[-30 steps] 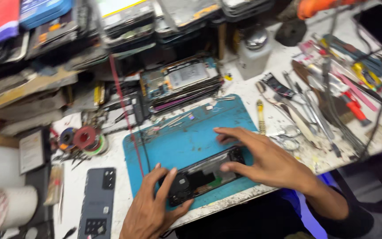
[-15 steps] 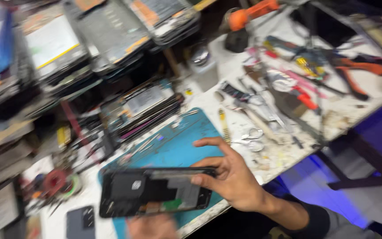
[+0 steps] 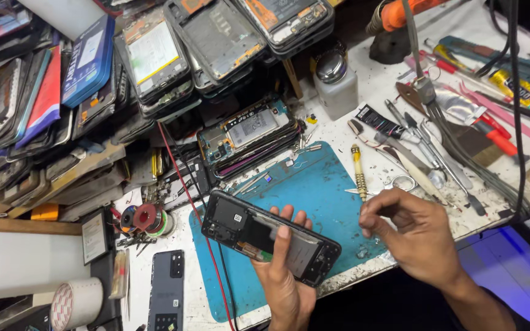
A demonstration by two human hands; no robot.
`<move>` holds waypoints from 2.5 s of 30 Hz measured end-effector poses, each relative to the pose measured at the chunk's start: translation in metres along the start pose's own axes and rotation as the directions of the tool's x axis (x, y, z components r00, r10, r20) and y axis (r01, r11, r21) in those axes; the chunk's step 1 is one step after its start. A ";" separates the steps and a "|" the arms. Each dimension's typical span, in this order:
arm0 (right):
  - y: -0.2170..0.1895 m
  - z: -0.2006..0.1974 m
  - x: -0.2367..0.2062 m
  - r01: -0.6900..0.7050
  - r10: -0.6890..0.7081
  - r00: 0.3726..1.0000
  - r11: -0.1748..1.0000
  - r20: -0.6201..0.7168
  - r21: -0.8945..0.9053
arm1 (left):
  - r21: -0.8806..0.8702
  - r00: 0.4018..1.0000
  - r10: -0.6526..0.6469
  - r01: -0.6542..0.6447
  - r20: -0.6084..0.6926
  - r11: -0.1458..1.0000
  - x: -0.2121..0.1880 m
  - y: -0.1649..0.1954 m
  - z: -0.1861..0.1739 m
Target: The person pries open the back cover of a smartphone on a repair mat, unscrews internal screws with a screwdriver, lifts out internal components, and handles the SIM tray and battery area while working on the disassembled phone.
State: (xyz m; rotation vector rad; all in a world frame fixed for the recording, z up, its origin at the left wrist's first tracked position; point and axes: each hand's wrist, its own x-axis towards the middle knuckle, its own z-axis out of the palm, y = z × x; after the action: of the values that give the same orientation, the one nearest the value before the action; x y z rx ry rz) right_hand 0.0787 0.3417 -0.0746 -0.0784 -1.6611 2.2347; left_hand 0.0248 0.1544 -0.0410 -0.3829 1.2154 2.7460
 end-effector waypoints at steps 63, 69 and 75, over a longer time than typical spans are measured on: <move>-0.016 0.036 -0.014 -0.147 0.134 0.982 0.985 0.136 0.094 | 0.256 0.961 -0.108 0.040 0.256 0.966 -0.023 0.010 0.004; -0.005 0.039 -0.010 -0.019 0.007 0.998 0.982 0.064 0.190 | 0.314 0.949 -0.078 -0.023 0.304 0.949 -0.021 0.006 0.003; -0.003 0.031 -0.010 -0.089 0.075 0.984 0.993 0.160 0.079 | 0.315 0.950 -0.116 0.020 0.291 0.949 -0.020 0.008 -0.007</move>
State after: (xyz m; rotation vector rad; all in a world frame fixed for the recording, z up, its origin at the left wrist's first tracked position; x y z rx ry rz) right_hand 0.0812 0.3103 -0.0639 0.0534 -1.6654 2.4271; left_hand 0.0434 0.1437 -0.0350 0.0343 1.4752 2.3820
